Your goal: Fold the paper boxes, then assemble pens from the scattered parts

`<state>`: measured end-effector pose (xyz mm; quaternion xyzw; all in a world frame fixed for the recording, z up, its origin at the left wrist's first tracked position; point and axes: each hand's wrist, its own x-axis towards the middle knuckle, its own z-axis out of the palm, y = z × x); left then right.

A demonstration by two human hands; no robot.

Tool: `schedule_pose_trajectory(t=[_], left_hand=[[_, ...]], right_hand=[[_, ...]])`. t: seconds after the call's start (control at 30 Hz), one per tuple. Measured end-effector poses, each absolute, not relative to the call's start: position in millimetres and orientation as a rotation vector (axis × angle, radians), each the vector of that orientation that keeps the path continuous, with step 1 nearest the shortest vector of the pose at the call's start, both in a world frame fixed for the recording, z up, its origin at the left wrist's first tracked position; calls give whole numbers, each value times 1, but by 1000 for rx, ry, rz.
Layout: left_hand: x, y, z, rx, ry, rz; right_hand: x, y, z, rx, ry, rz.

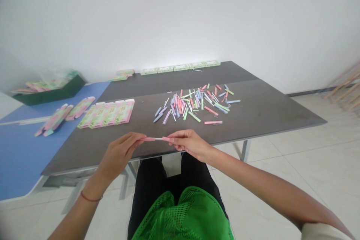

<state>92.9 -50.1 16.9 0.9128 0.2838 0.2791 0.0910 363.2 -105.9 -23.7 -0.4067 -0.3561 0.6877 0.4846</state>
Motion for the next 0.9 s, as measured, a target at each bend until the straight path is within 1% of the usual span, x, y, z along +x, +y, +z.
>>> schedule_pose_trajectory(t=[0.33,0.53,0.67,0.8,0.9], left_hand=[[92,-50,18,2529,760,824],[93,-54,12,2172,902,917],[101,-61,5,1926,900,883],[112,-72,10,2032,822,867],[118,-84,21,2208,800,942]], right_hand=[[369,-105,-18,-1161,-1095,1474],[366,-103,-20,-1116,-1065,1433],[365,-102,-22,-1095,-1041,1425],[365,-101,-25,-1055,-1055,1456],[365,-103,-27,-944,-1039,1580]])
